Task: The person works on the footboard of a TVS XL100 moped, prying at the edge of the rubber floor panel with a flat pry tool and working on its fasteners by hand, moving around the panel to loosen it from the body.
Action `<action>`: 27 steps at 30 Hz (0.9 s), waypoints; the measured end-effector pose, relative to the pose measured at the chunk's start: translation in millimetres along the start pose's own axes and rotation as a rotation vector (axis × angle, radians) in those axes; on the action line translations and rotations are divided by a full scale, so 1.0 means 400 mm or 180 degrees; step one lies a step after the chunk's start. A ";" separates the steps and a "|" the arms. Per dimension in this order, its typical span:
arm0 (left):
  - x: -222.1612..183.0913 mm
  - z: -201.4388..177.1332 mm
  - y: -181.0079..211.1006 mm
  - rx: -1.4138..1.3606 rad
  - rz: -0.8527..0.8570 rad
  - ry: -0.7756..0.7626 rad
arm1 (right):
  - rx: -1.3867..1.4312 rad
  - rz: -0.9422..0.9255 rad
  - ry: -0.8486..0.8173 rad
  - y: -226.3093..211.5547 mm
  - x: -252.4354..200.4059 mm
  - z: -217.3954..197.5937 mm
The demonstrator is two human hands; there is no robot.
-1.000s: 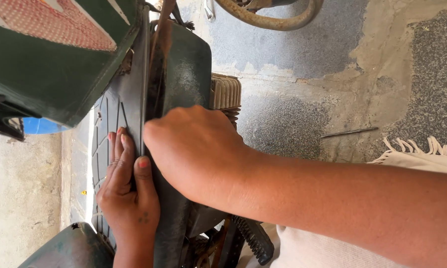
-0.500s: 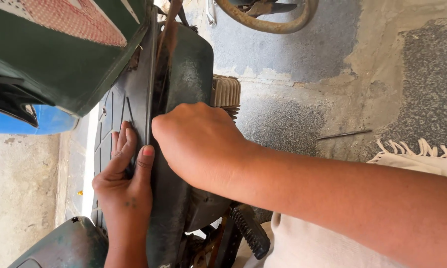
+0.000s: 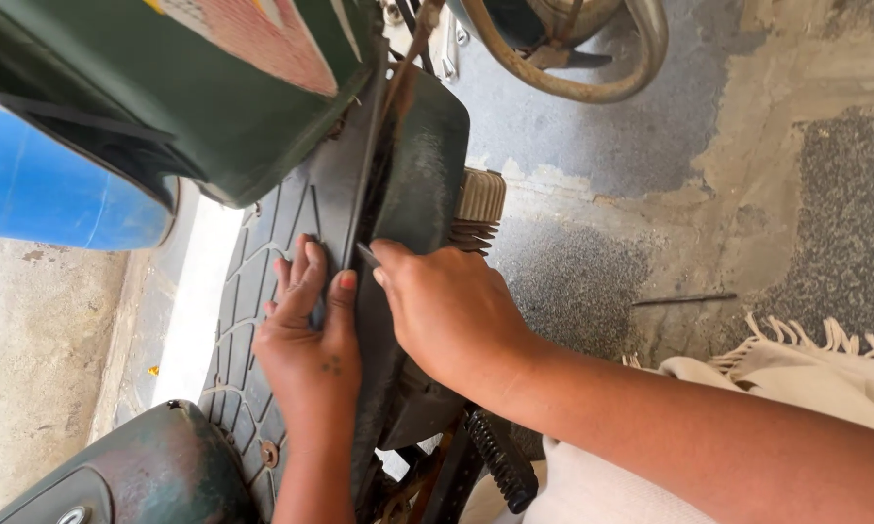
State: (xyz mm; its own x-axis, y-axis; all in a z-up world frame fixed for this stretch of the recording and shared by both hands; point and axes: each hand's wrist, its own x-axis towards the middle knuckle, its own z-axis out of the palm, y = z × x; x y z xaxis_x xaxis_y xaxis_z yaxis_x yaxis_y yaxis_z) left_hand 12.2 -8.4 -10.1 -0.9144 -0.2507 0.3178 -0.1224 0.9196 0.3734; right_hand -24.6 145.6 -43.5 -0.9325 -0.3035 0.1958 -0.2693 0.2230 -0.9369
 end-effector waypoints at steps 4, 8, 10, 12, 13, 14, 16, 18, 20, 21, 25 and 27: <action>-0.006 0.003 0.002 -0.0026 -0.0033 0.0091 | 0.0039 0.0023 0.0102 -0.005 -0.006 0.007; 0.013 -0.010 -0.033 -0.0783 -0.0246 -0.0061 | -0.0086 0.0018 0.0123 -0.017 -0.002 -0.001; 0.021 -0.022 -0.025 -0.0829 -0.0295 -0.0105 | -0.0063 0.0174 -0.0073 -0.026 0.005 -0.021; 0.018 -0.024 -0.004 -0.0853 -0.0351 -0.0168 | -0.0017 0.0348 -0.0273 -0.021 0.016 -0.030; 0.005 -0.020 0.012 -0.0211 0.0117 -0.0047 | -0.0012 0.0168 -0.0205 -0.011 0.018 -0.028; -0.007 -0.012 0.027 0.0429 0.0588 0.0073 | -0.0009 -0.0011 -0.0137 0.003 0.022 -0.025; -0.003 0.004 0.011 0.0627 0.0744 0.0111 | -0.0018 0.0039 -0.0234 0.003 0.038 -0.052; -0.023 0.013 -0.003 0.0864 0.0821 0.0182 | -0.0002 0.0048 -0.0421 0.004 0.047 -0.065; -0.015 0.030 -0.003 0.1514 0.1002 0.0344 | -0.0051 0.0188 -0.0623 0.011 0.073 -0.084; -0.014 0.035 0.003 0.1504 0.1018 0.0287 | -0.0039 0.0246 -0.0615 0.022 0.083 -0.090; -0.021 0.039 0.014 0.1735 0.1010 0.0355 | -0.0031 -0.0123 -0.0805 0.050 0.118 -0.103; -0.018 0.034 0.014 0.1701 0.0992 0.0332 | -0.0112 -0.0204 -0.0827 0.051 0.133 -0.113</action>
State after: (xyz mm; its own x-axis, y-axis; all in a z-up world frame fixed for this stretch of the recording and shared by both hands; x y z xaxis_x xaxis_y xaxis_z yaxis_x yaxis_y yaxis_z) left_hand 12.8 2.7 -22.3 -0.8990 0.0502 0.4351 -0.0567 0.9717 -0.2293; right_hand -90.6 176.0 -38.9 -0.8215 -0.5445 0.1693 -0.3382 0.2263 -0.9135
